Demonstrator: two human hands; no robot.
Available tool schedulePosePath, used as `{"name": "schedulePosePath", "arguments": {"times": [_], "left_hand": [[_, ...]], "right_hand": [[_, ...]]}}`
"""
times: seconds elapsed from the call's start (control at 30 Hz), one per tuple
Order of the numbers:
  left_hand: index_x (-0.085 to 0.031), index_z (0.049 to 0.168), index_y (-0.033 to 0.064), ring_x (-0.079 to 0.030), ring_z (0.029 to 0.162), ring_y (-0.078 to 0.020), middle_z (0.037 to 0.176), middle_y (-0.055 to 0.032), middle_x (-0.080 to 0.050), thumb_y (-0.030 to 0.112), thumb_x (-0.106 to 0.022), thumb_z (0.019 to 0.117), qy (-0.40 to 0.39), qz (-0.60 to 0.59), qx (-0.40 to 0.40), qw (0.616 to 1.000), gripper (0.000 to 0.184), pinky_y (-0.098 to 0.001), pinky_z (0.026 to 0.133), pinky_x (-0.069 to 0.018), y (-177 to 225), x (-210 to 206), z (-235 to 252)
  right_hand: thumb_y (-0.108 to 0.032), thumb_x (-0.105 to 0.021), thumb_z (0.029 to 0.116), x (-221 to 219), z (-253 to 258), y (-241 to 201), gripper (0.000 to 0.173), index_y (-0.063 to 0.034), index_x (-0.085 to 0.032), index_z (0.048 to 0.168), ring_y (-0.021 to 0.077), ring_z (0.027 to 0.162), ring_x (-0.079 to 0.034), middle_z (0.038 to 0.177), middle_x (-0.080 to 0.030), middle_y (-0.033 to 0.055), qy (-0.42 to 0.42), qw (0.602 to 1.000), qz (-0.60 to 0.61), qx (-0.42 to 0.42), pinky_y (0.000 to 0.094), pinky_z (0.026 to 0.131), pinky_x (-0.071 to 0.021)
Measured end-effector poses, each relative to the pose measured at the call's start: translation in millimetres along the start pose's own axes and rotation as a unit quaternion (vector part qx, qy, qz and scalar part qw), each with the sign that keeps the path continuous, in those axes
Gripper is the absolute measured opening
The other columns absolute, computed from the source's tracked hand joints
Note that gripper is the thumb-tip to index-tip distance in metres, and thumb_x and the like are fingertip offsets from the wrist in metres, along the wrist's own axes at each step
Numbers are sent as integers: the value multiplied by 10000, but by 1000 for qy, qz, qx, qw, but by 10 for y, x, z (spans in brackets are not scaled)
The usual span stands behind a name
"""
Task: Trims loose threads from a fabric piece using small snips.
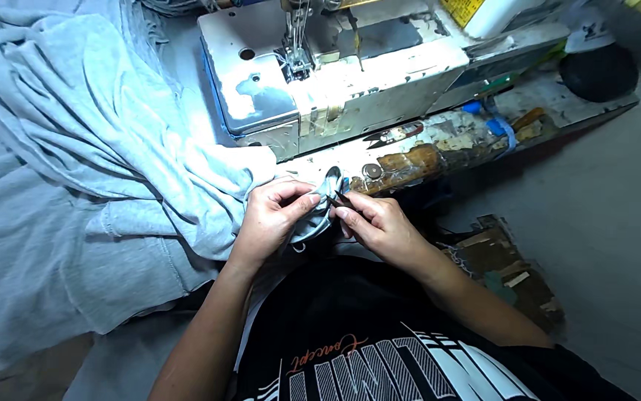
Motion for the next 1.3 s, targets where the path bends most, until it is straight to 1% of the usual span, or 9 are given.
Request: {"name": "schedulePosePath", "arguments": {"times": [0.4, 0.47, 0.53, 0.57, 0.63, 0.7, 0.77, 0.83, 1.3], "left_hand": [[-758, 922, 28, -649, 803, -34, 904, -6, -695, 27, -672, 938, -3, 13, -3, 1000, 87, -166, 714, -543, -10, 6, -8], [-756, 907, 40, -646, 799, -27, 892, 0, -693, 45, -670, 939, -8, 35, -4, 999, 92, -165, 717, -538, -17, 6, -5], [-761, 902, 52, -645, 821, -17, 882, 9, -696, 74, -674, 940, -1, 51, -10, 999, 97, -172, 748, -532, -65, -13, 17], [-761, 903, 53, -646, 826, -14, 884, 9, -698, 76, -675, 940, 2, 50, -8, 999, 97, -171, 756, -531, -73, -20, 15], [-760, 908, 53, -650, 823, -11, 896, 8, -704, 71, -677, 941, 1, 48, 4, 999, 91, -167, 751, -535, -56, -11, 11], [-758, 908, 52, -651, 821, -14, 905, 6, -705, 72, -677, 943, -2, 42, 7, 999, 89, -168, 746, -538, -39, 4, 22], [-759, 910, 54, -655, 813, -17, 910, 6, -710, 75, -677, 946, -2, 40, 15, 999, 92, -172, 736, -541, -35, 7, 14], [-760, 912, 56, -659, 818, -20, 913, 4, -715, 73, -675, 949, -5, 41, 16, 999, 95, -176, 740, -543, -29, 7, 12], [-754, 916, 44, -650, 800, -13, 903, 4, -705, 58, -685, 940, -3, 39, 15, 999, 75, -160, 724, -539, -30, -4, 32]], "right_hand": [[-163, -487, 1066, -35, 10, 10, 236, -54, -678, 981, -22, 495, -483, 657, -580, -49, -10, 1000, 18, -5, 129, 470, -414], [-131, -494, 1053, -27, -11, -35, 236, -1, -665, 954, -21, 529, -500, 675, -605, -22, -18, 991, 100, 92, 133, 494, -428], [-163, -485, 1081, 38, -36, -167, 258, 20, -644, 993, -32, 651, -555, 773, -643, 22, -57, 959, 179, 212, 119, 606, -478], [-175, -481, 1090, 71, -43, -217, 264, 21, -642, 1018, -31, 688, -567, 804, -649, 33, -65, 951, 187, 238, 117, 642, -487], [-152, -497, 1068, 99, -28, -195, 233, 8, -651, 999, -40, 610, -526, 749, -633, 5, -34, 966, 147, 210, 110, 568, -453], [-126, -501, 1053, 106, 2, -78, 216, -10, -662, 967, -34, 534, -484, 686, -594, -37, -8, 988, 81, 133, 118, 493, -421], [-138, -500, 1056, 87, -6, 16, 224, -28, -679, 980, -23, 517, -485, 671, -582, -52, -2, 997, 37, 74, 128, 479, -422], [-143, -504, 1054, 44, -19, 49, 218, -41, -684, 985, -22, 507, -488, 661, -585, -54, 3, 999, 15, 45, 129, 472, -421], [-177, -508, 1056, 7, 17, 44, 221, -78, -677, 953, -20, 499, -484, 636, -566, -56, -6, 1000, -19, 1, 136, 472, -407]]}}
Point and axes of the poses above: each hand's wrist, its own z-axis towards the middle knuckle, its own x-axis out of the back of the hand, y = z × x, the point moved 1 cm from there along z, towards the middle knuckle
